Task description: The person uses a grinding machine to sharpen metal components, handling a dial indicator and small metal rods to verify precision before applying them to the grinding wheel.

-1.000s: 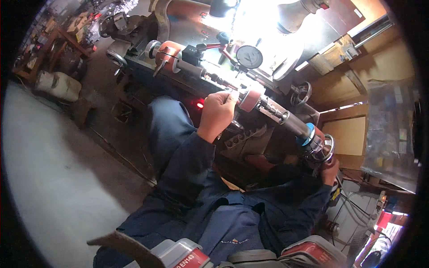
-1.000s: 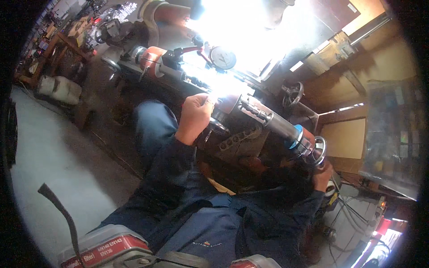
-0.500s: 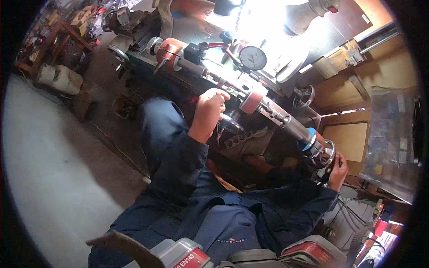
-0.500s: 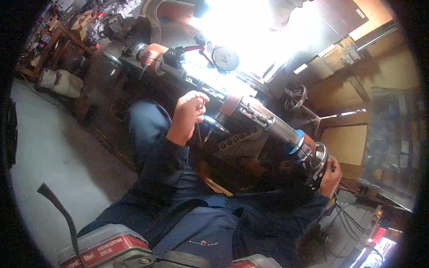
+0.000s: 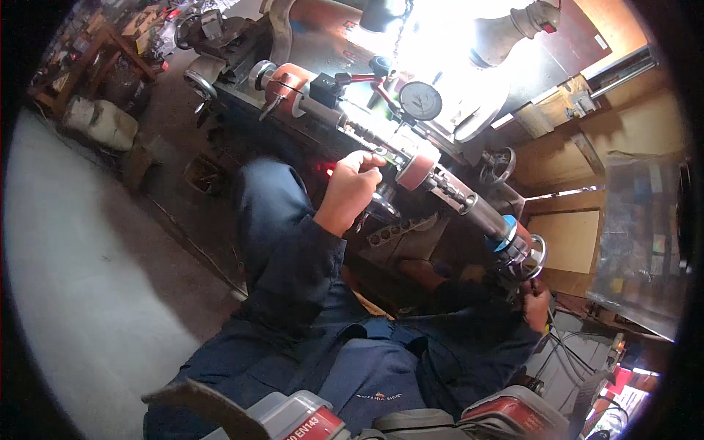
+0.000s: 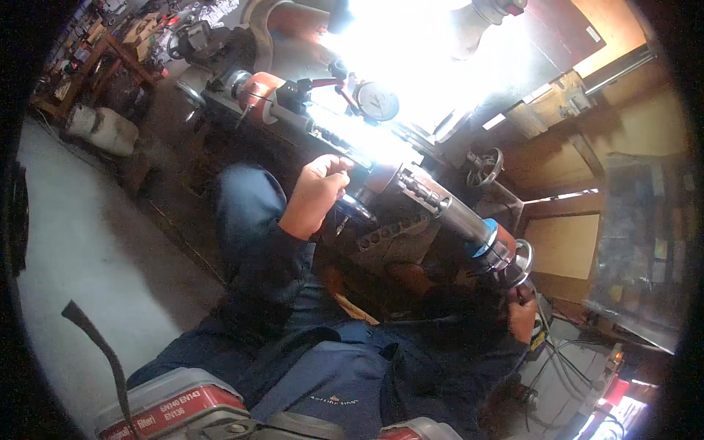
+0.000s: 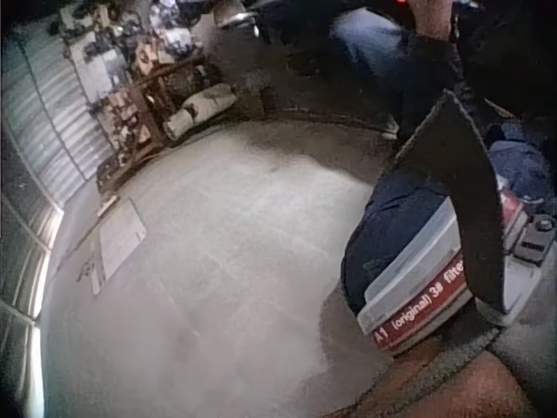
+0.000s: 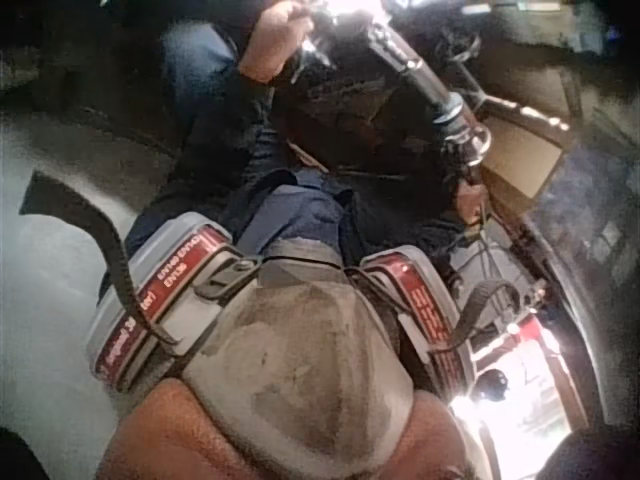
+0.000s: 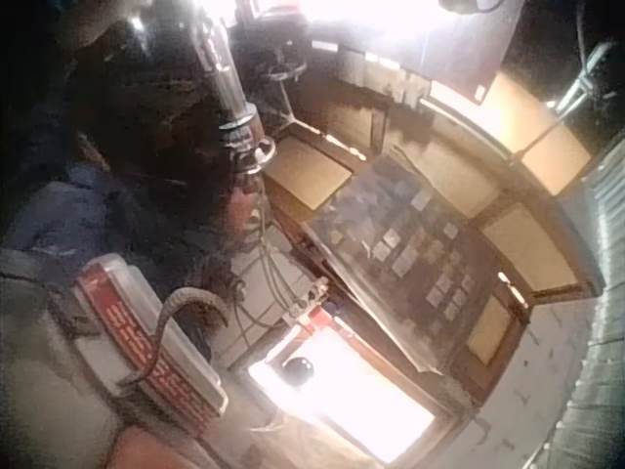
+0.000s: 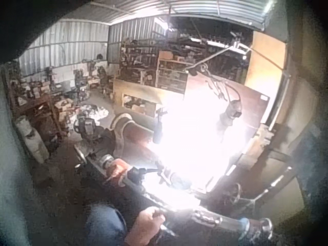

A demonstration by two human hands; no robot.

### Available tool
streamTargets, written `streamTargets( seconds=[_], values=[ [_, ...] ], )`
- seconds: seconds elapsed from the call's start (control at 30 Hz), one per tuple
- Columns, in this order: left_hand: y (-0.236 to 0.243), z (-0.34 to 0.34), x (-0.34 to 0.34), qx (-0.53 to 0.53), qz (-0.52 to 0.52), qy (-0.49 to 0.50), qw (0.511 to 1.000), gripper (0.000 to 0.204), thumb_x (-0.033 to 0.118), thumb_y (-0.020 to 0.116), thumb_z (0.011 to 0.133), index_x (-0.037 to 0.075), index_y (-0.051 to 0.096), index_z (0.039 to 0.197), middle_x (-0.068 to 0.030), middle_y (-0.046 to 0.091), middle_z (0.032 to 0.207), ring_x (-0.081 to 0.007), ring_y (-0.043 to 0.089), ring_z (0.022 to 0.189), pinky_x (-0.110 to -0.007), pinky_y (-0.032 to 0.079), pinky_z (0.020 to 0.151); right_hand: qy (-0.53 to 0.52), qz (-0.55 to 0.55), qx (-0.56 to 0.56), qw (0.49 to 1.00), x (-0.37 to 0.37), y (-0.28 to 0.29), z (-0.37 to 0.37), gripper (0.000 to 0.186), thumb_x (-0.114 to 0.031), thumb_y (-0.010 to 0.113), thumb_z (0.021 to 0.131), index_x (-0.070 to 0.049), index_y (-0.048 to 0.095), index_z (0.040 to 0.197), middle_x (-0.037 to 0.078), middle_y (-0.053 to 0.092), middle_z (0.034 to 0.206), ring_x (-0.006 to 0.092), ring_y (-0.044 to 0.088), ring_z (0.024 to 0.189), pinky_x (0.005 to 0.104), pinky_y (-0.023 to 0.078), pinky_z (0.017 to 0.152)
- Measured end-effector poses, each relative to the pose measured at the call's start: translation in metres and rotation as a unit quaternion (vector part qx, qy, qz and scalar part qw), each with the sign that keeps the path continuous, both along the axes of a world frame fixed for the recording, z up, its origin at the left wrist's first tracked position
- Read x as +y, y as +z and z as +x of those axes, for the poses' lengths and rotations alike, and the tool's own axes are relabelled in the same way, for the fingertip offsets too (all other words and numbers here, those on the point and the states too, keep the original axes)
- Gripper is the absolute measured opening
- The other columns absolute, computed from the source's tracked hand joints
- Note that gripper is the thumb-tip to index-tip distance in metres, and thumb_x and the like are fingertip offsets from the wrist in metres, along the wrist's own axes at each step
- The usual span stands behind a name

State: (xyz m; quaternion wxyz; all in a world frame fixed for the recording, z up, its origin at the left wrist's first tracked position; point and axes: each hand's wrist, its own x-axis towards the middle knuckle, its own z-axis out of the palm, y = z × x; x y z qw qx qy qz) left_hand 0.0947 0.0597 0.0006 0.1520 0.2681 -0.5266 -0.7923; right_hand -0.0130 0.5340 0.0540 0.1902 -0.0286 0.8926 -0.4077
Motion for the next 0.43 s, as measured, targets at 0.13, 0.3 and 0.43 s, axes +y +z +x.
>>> streamTargets(
  seconds=[0.13,0.3,0.43],
  values=[
    [0.008,0.001,0.004,-0.012,-0.016,-0.015,1.0,0.014,0.003,0.061,0.089,0.002,0.066,0.102,0.0017,0.062,0.08,-0.0027,0.05,0.065,-0.02,0.04,0.057,-0.073,-0.045,0.045,0.995,-0.011,0.02,-0.005,0.026,-0.023,0.061,0.1,-0.001,0.066,0.112,0.002,0.065,0.087,0.0115,0.057,0.08,0.0287,0.049,0.075],
    [0.009,-0.001,0.005,-0.007,-0.011,-0.032,0.999,0.019,0.011,0.067,0.091,-0.001,0.065,0.105,-0.0036,0.068,0.091,-0.0058,0.057,0.074,-0.021,0.044,0.065,-0.101,-0.077,0.165,0.978,0.005,-0.009,-0.036,0.025,-0.021,0.059,0.101,0.002,0.067,0.107,0.002,0.065,0.088,0.0102,0.055,0.08,0.0255,0.045,0.075],
    [-0.006,-0.006,0.007,0.046,-0.033,-0.011,0.998,0.028,0.014,0.069,0.093,0.0,0.065,0.117,-0.0061,0.07,0.1,-0.0074,0.062,0.084,-0.018,0.047,0.074,-0.113,-0.088,0.087,0.986,-0.02,0.009,-0.041,0.024,-0.022,0.058,0.101,-0.002,0.067,0.113,0.005,0.067,0.087,0.0125,0.06,0.075,0.0221,0.048,0.072]
  ],
)
